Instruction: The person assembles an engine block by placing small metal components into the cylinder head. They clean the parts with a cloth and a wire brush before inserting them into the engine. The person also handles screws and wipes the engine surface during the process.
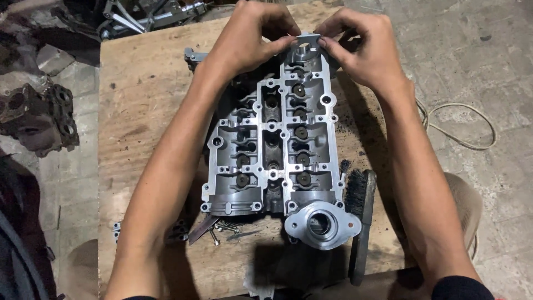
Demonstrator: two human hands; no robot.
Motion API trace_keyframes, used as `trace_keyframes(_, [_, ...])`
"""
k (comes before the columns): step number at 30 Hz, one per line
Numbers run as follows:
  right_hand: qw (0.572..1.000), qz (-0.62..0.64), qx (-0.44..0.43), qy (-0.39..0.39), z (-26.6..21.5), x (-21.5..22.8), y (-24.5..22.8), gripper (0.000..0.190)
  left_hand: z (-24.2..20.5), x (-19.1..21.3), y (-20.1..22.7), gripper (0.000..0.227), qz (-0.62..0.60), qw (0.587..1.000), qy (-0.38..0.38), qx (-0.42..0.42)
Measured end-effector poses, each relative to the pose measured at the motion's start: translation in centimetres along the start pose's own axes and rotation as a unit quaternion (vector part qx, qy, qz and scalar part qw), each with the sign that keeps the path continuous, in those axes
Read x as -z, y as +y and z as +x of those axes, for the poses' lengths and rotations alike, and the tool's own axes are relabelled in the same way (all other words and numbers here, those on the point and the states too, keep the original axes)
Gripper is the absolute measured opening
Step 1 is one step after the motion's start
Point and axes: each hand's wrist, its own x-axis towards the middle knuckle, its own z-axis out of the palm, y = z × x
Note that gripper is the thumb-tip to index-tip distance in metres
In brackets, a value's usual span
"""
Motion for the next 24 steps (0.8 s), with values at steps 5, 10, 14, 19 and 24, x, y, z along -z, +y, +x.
trace_keyframes(5, [1.0, -0.012, 0.013, -0.007, -0.1, -0.2, 0.9, 0.021, -0.2, 0.0, -0.5, 0.015, -0.028, 0.999, -0.021, 0.016])
trace_keyframes(10, [1.0, 0.002, 0.003, -0.008, -0.3, -0.1, 0.7, 0.024, -0.6, 0.2, -0.4, 0.014, -0.042, 0.998, -0.029, 0.034])
trace_keyframes(14, [1.0, -0.005, 0.003, -0.011, -0.5, 0.0, 0.5, 0.027, -0.7, 0.1, -0.5, 0.017, -0.024, 0.998, -0.022, 0.05])
trace_keyframes(19, [1.0, 0.007, 0.015, -0.019, -0.3, 0.0, 0.2, 0.034, -0.7, 0.2, -0.5, 0.027, -0.056, 0.996, -0.034, 0.055])
trace_keyframes(24, [0.999, 0.042, -0.007, -0.026, -0.4, 0.0, 0.7, 0.04, -1.1, 0.2, -0.9, 0.029, -0.022, 0.996, -0.025, 0.086])
